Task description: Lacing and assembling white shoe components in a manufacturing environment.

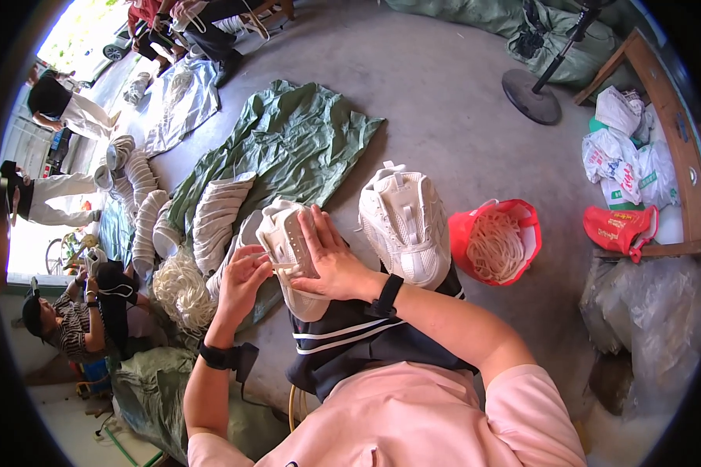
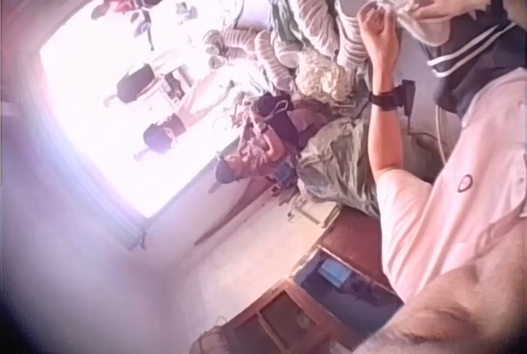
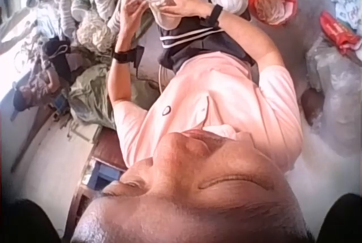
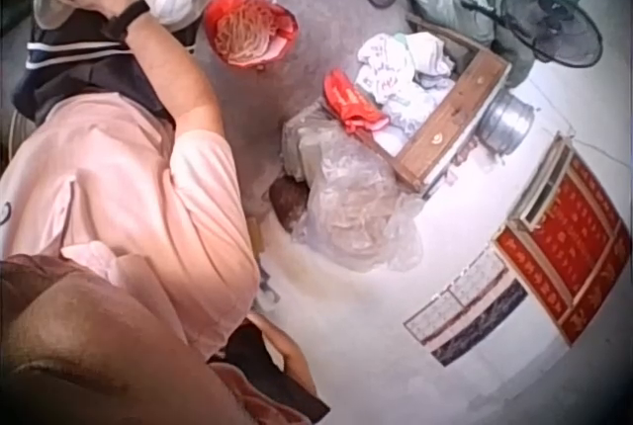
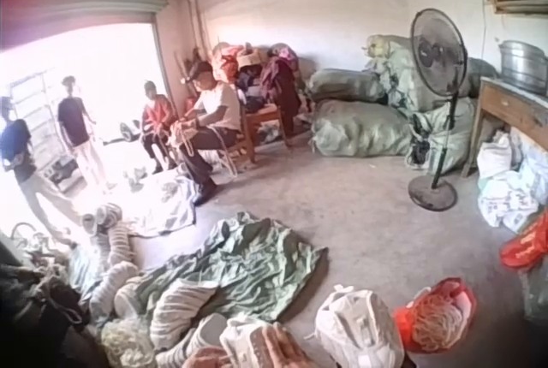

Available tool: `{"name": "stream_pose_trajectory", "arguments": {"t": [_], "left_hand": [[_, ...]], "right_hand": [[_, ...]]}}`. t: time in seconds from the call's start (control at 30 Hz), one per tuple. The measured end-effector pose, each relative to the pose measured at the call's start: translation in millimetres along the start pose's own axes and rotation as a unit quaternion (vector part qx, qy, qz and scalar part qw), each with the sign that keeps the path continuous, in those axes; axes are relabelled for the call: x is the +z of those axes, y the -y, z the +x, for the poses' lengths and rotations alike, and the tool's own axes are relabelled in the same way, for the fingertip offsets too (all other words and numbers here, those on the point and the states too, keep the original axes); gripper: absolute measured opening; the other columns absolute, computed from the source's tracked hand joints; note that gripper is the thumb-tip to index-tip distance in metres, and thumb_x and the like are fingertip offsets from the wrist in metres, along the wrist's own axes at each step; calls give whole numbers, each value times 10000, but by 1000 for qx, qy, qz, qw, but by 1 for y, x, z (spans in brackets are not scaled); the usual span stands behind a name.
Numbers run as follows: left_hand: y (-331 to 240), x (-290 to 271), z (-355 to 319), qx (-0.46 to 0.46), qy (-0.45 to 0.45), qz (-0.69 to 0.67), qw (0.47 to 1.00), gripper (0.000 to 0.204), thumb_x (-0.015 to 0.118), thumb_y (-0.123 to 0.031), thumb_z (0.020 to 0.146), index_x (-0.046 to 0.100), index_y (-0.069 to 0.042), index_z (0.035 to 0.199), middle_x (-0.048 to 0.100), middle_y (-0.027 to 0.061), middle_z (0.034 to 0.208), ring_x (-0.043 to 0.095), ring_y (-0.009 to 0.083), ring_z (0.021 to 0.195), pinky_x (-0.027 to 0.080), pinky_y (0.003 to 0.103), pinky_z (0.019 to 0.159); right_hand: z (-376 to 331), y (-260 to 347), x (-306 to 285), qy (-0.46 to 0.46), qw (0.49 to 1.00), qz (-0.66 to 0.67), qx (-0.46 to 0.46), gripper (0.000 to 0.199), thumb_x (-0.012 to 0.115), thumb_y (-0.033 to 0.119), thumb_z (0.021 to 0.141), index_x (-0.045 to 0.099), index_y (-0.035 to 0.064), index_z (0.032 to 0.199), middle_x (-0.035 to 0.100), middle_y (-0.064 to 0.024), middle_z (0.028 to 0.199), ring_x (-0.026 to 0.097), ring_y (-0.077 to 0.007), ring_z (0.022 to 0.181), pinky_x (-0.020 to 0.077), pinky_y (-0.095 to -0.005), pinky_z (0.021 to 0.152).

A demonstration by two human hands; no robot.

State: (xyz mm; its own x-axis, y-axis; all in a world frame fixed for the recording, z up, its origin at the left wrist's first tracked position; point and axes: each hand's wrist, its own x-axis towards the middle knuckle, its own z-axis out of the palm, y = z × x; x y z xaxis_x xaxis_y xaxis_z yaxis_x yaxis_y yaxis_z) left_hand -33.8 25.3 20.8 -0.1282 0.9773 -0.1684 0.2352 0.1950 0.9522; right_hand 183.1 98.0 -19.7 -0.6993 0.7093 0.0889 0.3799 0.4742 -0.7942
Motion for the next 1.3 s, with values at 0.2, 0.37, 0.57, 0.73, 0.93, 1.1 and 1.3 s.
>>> {"name": "stream_pose_trajectory", "arguments": {"t": [0.2,0.37,0.57,0.73,0.93,1.1,1.3], "left_hand": [[-22,1,-24,112,-44,295,948,187,694,-147,867,649,31,829,611,146,1114,630,262,972,492,328,796],[-38,15,-50,96,-29,280,955,141,684,-111,859,625,4,802,606,120,750,621,289,740,483,371,689],[-43,24,-68,27,51,140,988,127,646,-117,908,688,1,925,678,146,802,658,251,685,512,315,638],[-20,22,-50,-105,-50,196,974,303,630,-245,937,642,30,809,637,136,638,633,185,592,484,316,591],[-13,29,-41,-70,-49,176,981,288,649,-216,886,604,47,776,636,123,648,601,166,586,467,317,583],[4,22,-40,-109,-44,-19,993,226,650,-150,869,566,23,751,589,29,638,528,69,603,426,255,554],[-3,24,-38,-102,-18,-61,993,178,656,-109,870,552,-8,765,586,-15,677,513,36,623,405,215,560]], "right_hand": [[-9,10,-5,13,1000,-2,11,1217,741,486,806,-129,44,1532,-26,-317,1567,49,-479,1462,148,-497,1190],[-22,37,-15,-6,997,-70,-7,1017,724,316,841,42,89,1561,70,-276,1576,129,-465,1454,183,-508,1179],[-42,57,-28,-65,985,-113,-116,183,707,144,819,657,82,983,515,-104,1116,475,-315,1146,350,-481,1060],[-49,57,-33,-14,988,-108,-107,137,698,165,833,649,71,921,581,-80,968,562,-283,1002,420,-421,953],[-35,51,-21,-46,999,0,-19,241,663,269,894,624,32,870,625,-139,804,627,-325,796,494,-404,730],[-22,54,-21,3,998,-17,56,418,637,408,908,638,20,752,639,-168,690,642,-357,672,505,-434,632],[-10,57,-10,-17,994,-60,85,562,585,503,907,659,34,608,632,-196,613,653,-376,592,516,-455,566]]}}
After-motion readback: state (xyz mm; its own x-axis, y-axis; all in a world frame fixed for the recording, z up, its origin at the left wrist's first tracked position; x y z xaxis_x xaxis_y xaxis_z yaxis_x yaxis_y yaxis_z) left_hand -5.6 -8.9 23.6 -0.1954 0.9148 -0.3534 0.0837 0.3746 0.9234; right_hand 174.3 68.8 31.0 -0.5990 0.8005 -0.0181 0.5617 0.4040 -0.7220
